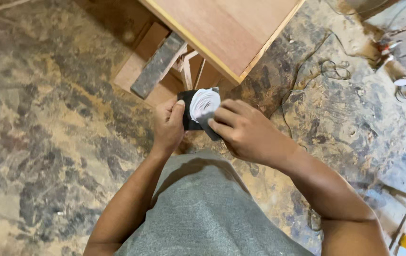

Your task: The person scoops white wood filler from a can onto a small spreader card, squeezes liquid from a tube onto it, and mixes the filler with a stick. They then spread the filler along the edges and seams of a wooden furniture panel, working their way around the panel while carrying the filler card.

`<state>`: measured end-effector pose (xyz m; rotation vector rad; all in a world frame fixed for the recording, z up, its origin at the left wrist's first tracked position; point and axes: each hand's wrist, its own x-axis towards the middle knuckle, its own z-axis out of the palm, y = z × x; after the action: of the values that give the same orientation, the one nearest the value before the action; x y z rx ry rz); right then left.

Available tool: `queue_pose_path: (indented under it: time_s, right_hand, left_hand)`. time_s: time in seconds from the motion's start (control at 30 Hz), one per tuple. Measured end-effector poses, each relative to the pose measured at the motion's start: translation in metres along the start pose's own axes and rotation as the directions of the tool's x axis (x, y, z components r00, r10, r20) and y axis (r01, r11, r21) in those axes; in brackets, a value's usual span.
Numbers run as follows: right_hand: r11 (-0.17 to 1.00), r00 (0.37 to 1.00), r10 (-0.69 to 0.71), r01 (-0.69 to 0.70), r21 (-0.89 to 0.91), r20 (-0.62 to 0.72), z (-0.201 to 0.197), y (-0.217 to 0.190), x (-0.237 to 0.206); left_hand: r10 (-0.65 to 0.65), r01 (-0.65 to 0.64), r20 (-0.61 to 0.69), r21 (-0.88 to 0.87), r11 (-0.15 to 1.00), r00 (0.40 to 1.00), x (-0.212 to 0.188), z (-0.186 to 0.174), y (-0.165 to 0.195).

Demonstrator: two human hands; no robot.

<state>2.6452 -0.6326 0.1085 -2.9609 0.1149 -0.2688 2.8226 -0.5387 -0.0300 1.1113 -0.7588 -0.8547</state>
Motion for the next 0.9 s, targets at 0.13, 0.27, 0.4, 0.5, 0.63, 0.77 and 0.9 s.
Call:
queue_pose_path:
  time_s: [0.13,0.27,0.4,0.5,0.63,0.77,0.9]
  right_hand:
    - [0.969,0.976,0.215,-0.207,-0.136,0.046,0.003,-0.009,0.015]
    - [0.964,0.974,0.225,-0.222,-0.148,0.01,0.005,-0.018,0.021]
    - [0.905,0.915,0.403,-0.401,-0.142,-0.012,0.003,-0.024,0.018]
    - [0.918,0.962,0.272,-0.263,-0.296,-0.009,0.0,-0.026,0.011]
    - [0.915,0.921,0.385,-0.371,-0.156,0.066,-0.005,-0.025,-0.001]
    - [0.908,0.924,0.382,-0.379,-0.182,-0.016,-0.01,-0.023,-0.012]
    - [0.916,0.912,0.4,-0.394,-0.071,0.094,-0.014,-0.02,-0.019]
  left_hand:
    - [-0.284,0.294,0.097,-0.111,0.949,0.954,0.017,-0.012,0.015]
    - [-0.243,0.256,0.163,-0.061,0.965,0.956,0.03,-0.02,0.01]
    - [-0.146,0.144,0.211,0.025,0.989,0.967,0.034,-0.016,-0.002]
    - [-0.078,0.108,0.282,-0.091,0.99,0.956,0.039,-0.008,-0.007]
    - [-0.243,0.258,0.272,-0.019,0.966,0.931,0.033,0.0,0.001]
    - [-0.221,0.249,0.309,-0.053,0.967,0.925,0.031,0.012,0.012]
    - [-0.285,0.317,0.292,-0.067,0.946,0.913,0.027,0.01,0.016]
